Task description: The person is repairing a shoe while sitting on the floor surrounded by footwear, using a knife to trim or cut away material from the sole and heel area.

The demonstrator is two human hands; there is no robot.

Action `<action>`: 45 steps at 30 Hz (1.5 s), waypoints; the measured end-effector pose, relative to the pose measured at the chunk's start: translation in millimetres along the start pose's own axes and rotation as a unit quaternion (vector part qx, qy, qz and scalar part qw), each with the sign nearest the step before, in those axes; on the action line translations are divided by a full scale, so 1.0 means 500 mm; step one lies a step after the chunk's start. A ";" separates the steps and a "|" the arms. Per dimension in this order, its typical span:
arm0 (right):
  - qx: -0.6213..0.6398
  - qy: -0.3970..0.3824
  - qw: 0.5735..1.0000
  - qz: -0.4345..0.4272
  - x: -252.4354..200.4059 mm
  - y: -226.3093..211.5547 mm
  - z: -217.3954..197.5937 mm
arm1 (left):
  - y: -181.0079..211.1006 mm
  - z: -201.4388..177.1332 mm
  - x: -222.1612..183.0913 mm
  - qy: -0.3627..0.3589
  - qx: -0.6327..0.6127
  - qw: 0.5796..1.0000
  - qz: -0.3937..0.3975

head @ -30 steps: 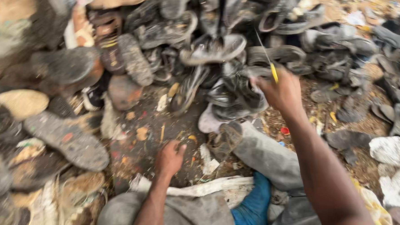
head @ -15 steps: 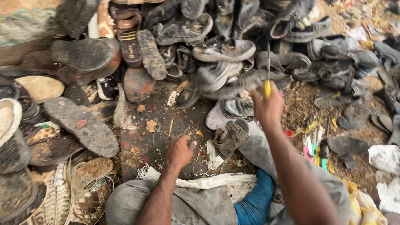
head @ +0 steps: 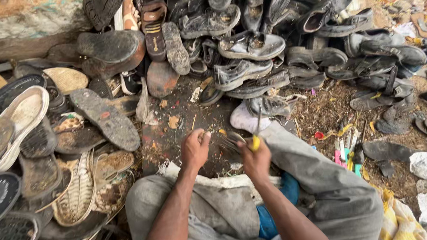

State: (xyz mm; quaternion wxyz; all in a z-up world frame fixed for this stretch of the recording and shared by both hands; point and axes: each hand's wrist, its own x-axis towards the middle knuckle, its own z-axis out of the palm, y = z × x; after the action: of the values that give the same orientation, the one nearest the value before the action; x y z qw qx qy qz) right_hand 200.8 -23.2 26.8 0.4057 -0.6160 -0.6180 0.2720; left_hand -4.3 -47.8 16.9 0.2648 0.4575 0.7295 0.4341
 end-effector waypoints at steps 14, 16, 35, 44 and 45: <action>0.131 -0.124 0.974 0.137 -0.069 0.048 -0.057 | -0.022 0.101 0.009 -0.247 0.364 0.873 0.208; 0.183 -0.145 0.944 0.232 -0.057 0.043 -0.072 | -0.047 0.149 0.011 -0.247 0.371 0.865 0.228; 0.111 -0.198 0.960 0.166 -0.039 0.076 -0.045 | -0.102 0.174 0.102 -0.063 0.356 0.929 0.076; 0.116 -0.196 0.955 0.187 -0.022 0.076 -0.042 | 0.007 0.111 0.105 -0.017 0.279 0.938 0.203; 0.127 -0.192 0.953 0.195 -0.021 0.081 -0.045 | 0.029 0.097 0.118 -0.152 0.276 0.931 0.182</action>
State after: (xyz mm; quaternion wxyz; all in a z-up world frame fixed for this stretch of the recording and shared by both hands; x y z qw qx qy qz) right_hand 240.4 -33.3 2.9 0.2931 -0.6040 -0.5127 0.5353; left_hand 14.2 27.0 6.7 0.1519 0.6981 0.6758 0.1814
